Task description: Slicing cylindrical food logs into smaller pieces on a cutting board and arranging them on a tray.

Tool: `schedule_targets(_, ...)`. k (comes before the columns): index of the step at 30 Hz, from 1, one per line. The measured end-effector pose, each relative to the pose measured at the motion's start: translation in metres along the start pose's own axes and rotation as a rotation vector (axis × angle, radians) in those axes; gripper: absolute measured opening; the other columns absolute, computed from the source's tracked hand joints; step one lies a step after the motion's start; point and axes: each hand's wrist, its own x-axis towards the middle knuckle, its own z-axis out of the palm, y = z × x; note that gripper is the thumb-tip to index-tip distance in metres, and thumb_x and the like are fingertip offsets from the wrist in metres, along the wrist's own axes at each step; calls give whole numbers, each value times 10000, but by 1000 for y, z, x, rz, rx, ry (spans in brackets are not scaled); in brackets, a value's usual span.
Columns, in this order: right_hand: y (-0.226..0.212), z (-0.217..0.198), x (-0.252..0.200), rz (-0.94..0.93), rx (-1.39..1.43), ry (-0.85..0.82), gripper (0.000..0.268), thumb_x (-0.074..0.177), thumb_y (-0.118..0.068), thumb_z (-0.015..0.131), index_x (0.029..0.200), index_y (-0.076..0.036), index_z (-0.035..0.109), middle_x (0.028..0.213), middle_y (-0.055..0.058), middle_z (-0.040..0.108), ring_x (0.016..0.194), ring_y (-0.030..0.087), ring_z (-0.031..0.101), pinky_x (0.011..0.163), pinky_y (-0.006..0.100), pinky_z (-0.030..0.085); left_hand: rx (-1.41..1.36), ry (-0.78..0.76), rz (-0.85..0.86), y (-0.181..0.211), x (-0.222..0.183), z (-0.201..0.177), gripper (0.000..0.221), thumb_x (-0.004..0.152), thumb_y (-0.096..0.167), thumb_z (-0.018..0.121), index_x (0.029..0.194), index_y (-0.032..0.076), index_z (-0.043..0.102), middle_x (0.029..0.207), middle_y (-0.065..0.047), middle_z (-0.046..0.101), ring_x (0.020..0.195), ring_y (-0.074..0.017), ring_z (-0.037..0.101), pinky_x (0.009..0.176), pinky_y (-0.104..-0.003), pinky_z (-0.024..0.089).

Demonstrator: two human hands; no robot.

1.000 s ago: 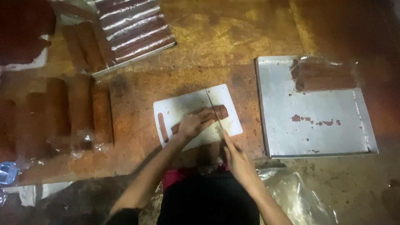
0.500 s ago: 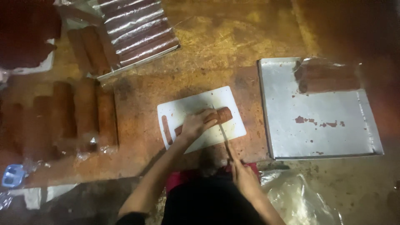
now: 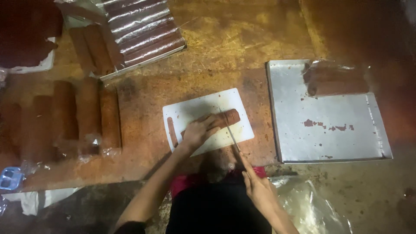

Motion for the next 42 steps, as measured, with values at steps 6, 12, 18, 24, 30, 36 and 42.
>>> schedule_targets(6,-2,9,7,54,-155,-12,686,1040,-348,487,1597,-598,177,638,199,482,436,133,446,638,246,392,83,207,135,-28,10,32,399,909,453,675,1233,225,627,1232,-35,692,1091,-300,672,853,-435,529)
schedule_targets(12,-63,-9,68,-164,143,-68,685,1050,-167,468,1634,-414,206,1420,262,563,1192,379,635,966,337,439,-46,45,26,-7,16,-1,348,919,440,659,1228,280,652,1210,21,671,1111,-262,662,895,-421,481)
schedule_targets(18,-58,27,125,-94,74,7,608,1093,-307,398,1638,-459,176,1248,336,675,1113,492,694,1007,623,532,-209,-65,-36,-10,18,-1,378,985,363,686,1341,257,620,1300,-120,682,1223,-414,643,1024,-565,505)
schedule_targets(24,21,65,53,91,-143,-97,620,1047,-329,395,1615,-486,199,1039,343,635,958,592,638,827,659,435,-94,-53,-260,10,14,-16,482,852,580,538,1307,426,583,1441,116,615,1210,-317,636,929,-472,461)
schedule_targets(30,56,56,17,-124,-79,-12,801,1014,-179,567,1631,-446,131,493,62,591,346,159,544,499,276,628,-24,-155,38,-4,6,-22,605,919,645,512,1408,290,510,1462,15,585,1250,-326,621,991,-441,438)
schedule_targets(36,-6,13,-1,-112,-108,46,701,1027,-266,519,1628,-457,216,617,85,545,411,161,281,627,225,343,-80,67,72,-6,-15,-18,340,954,432,629,1260,284,625,1355,76,640,1125,-234,686,844,-409,515)
schedule_targets(42,-15,18,7,17,-159,-44,672,1041,-342,470,1609,-558,183,551,126,382,460,197,381,628,263,374,-14,278,220,-35,-11,16,358,945,406,695,1275,283,635,1273,-16,662,1068,-235,708,842,-395,554)
